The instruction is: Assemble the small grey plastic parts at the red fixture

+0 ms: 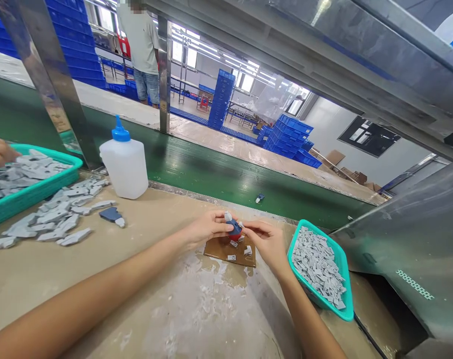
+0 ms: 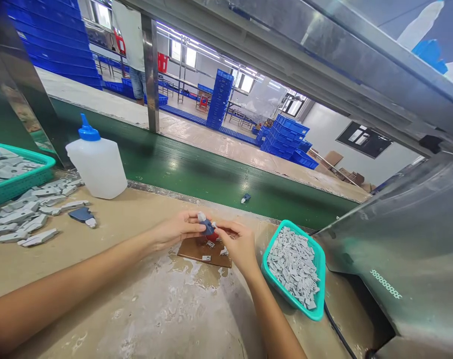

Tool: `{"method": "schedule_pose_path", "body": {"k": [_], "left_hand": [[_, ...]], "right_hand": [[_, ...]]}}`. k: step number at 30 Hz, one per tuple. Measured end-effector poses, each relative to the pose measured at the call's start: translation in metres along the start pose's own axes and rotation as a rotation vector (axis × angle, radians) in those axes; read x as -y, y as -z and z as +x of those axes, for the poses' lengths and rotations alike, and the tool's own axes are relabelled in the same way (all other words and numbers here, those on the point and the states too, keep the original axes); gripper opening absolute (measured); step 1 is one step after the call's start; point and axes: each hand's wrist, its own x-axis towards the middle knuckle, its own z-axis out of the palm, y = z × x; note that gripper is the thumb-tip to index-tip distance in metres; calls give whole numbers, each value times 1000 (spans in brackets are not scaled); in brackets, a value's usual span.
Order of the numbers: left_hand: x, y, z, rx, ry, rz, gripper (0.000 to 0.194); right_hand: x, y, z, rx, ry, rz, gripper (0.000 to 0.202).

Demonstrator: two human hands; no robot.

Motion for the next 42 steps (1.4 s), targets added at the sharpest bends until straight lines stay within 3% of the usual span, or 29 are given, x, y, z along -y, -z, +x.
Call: {"method": "schedule_pose_path", "body": {"k": [12,20,26,30,36,39,42], "left_hand": [[4,-1,0,-41,-40,-62,31],[8,-13,-3,-93,-149,-154,27],[5,-22,-4,-205,-96,-285,24],[6,-30,-3,-230,-59,-382,12],[1,-42,-5,-313,8,-466,22],[-11,-34,1,-310,-117,-391,17],[-25,-7,17,-437,-228,-299,16]], "right_hand": [[-4,-3,-3,57,155,-45,12],[0,-8,-7,47,393,-177,15],[-3,-22,-11,-6,593,-309,26],[-5,-27,-13,-10,682,-513,31],[8,-32,-15,-39,676,-671,31],[16,-16,-9,-7,618,-620,32],[9,28,0,-62,453,-627,37]]}}
